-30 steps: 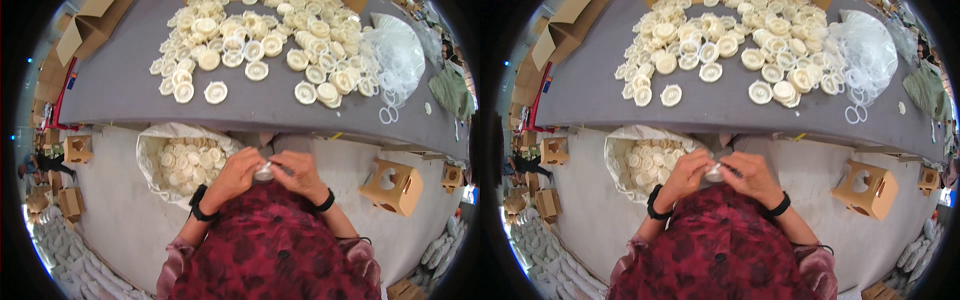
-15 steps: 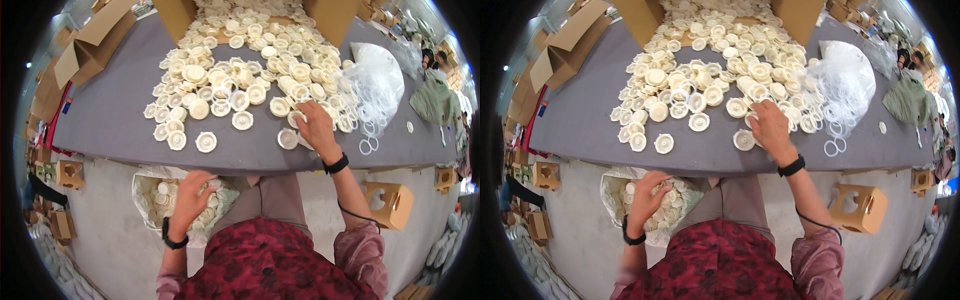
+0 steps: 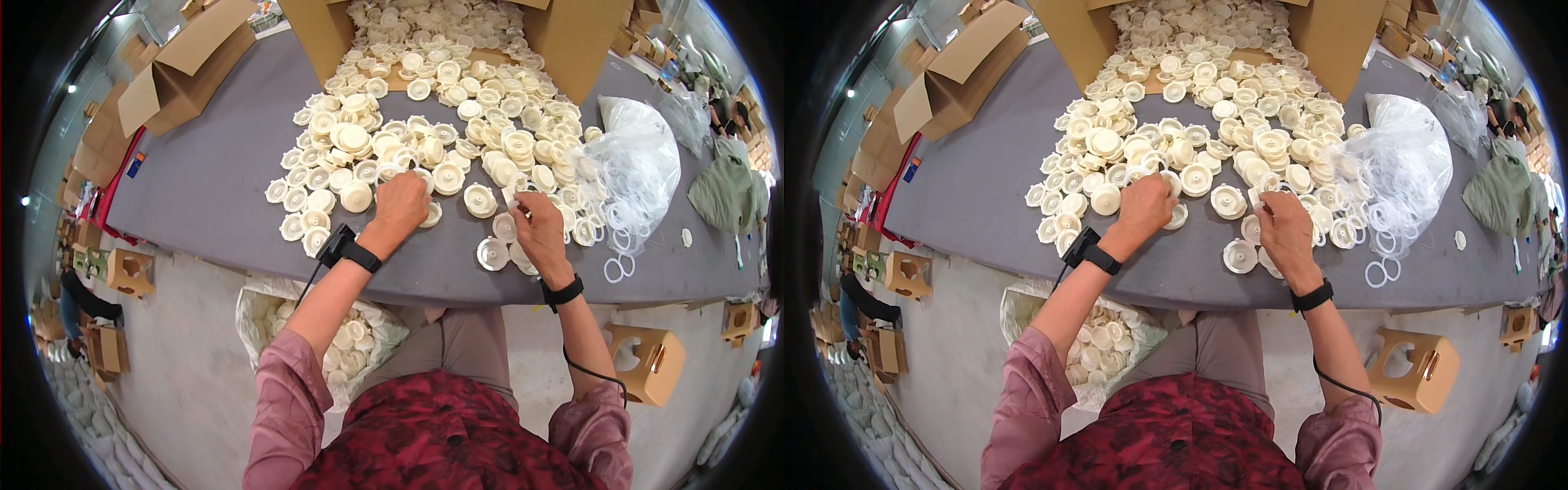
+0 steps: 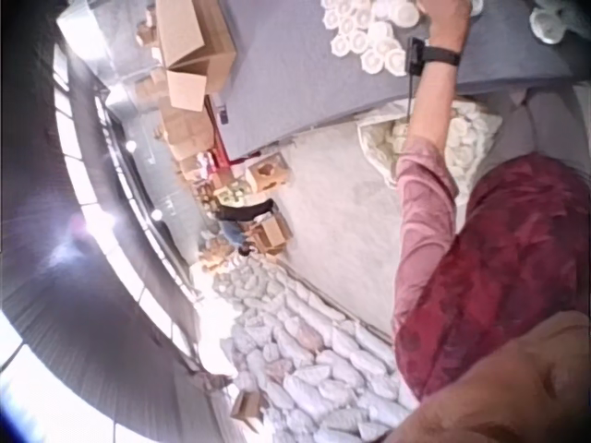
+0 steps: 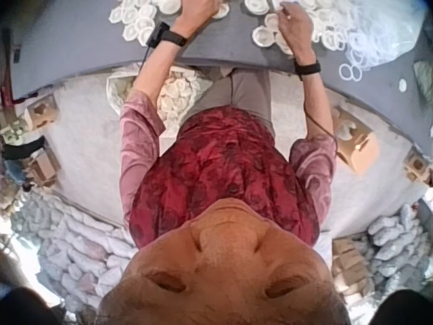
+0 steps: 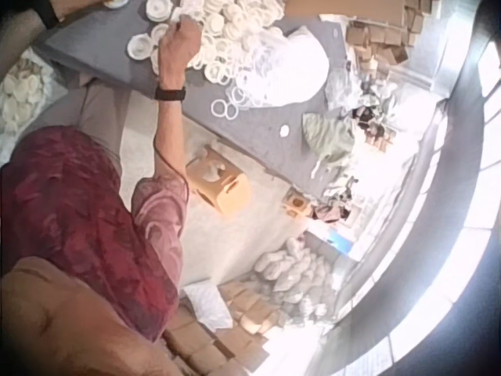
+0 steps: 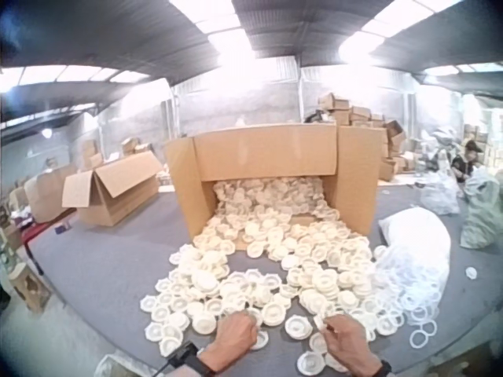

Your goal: Assembling plastic components by fitting a white plastic ring onto a white cap.

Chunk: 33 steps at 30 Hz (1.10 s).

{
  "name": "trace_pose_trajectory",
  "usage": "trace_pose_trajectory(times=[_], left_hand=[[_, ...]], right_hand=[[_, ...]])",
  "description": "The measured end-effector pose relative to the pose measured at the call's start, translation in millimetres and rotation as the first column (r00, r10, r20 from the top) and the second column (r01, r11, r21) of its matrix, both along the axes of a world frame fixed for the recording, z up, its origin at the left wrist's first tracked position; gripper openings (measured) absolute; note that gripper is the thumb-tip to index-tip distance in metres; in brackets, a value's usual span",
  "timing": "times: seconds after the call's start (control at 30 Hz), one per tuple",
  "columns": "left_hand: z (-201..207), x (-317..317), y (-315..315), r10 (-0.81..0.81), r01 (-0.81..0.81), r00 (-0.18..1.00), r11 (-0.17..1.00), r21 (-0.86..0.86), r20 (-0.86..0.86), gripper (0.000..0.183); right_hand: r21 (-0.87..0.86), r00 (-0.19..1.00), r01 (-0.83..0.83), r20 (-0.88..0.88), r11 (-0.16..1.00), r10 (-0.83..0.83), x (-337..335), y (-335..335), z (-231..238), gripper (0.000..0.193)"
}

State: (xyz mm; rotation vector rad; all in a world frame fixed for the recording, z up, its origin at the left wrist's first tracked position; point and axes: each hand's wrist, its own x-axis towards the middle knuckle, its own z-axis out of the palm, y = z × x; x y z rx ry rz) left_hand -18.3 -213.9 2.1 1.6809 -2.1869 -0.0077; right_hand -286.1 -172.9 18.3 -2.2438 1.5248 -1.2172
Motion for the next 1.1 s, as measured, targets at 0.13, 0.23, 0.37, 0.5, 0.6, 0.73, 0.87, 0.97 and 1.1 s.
trace_pose_trajectory(times=[0.13, 0.23, 0.37, 0.5, 0.6, 0.73, 0.87, 0.97, 1.1], left_hand=[[4.0, 13.6, -0.1, -0.018, 0.061, 0.939, 0.991, 0.116, -0.342, 0.02], [5.5, 31.0, 2.1, 0.086, 0.255, 0.665, 0.908, 0.333, -0.742, 0.015], [16.4, 35.3, 23.5, 0.166, 0.296, 0.487, 0.892, 0.341, -0.858, 0.014], [29.5, 28.8, 55.2, 0.164, 0.328, 0.381, 0.896, 0.299, -0.91, 0.011], [28.6, 31.2, 80.0, 0.104, 0.431, 0.295, 0.873, 0.229, -0.95, 0.01], [33.7, 21.4, 114.7, 0.062, 0.526, 0.248, 0.829, 0.188, -0.967, 0.006], [27.1, 23.7, 136.4, 0.074, 0.512, 0.226, 0.839, 0.183, -0.971, 0.006], [21.8, 26.9, 146.1, 0.114, 0.484, 0.087, 0.863, 0.142, -0.99, 0.006], [12.8, 26.2, 159.5, 0.242, 0.543, -0.146, 0.83, 0.126, -0.959, 0.01]], right_hand=[[0.329, 0.879, -0.092, 0.47, 0.94, -0.079, -6.6, 13.9, 5.8, 0.022], [0.38, 0.821, -0.198, 0.569, 0.904, -0.059, -1.1, 19.6, -4.1, 0.022], [0.178, 0.931, -0.06, 0.366, 0.982, -0.009, 22.6, 39.3, -13.9, 0.019], [0.038, 0.968, -0.092, -0.233, 0.995, 0.098, 37.8, 54.3, -3.8, 0.031], [0.027, 0.98, -0.194, -0.05, 0.981, 0.195, 53.0, 59.9, 12.8, 0.048], [0.15, 0.817, -0.473, 0.444, 0.868, 0.368, 69.2, 65.6, 25.2, 0.051], [0.216, 0.716, -0.581, 0.594, 0.784, 0.367, 69.2, 76.4, 17.9, 0.041], [0.292, 0.641, -0.633, 0.717, 0.717, 0.273, 63.4, 88.5, 2.3, 0.033], [0.276, 0.414, -0.746, 0.905, 0.606, 0.098, 59.8, 108.8, -5.7, 0.023]])
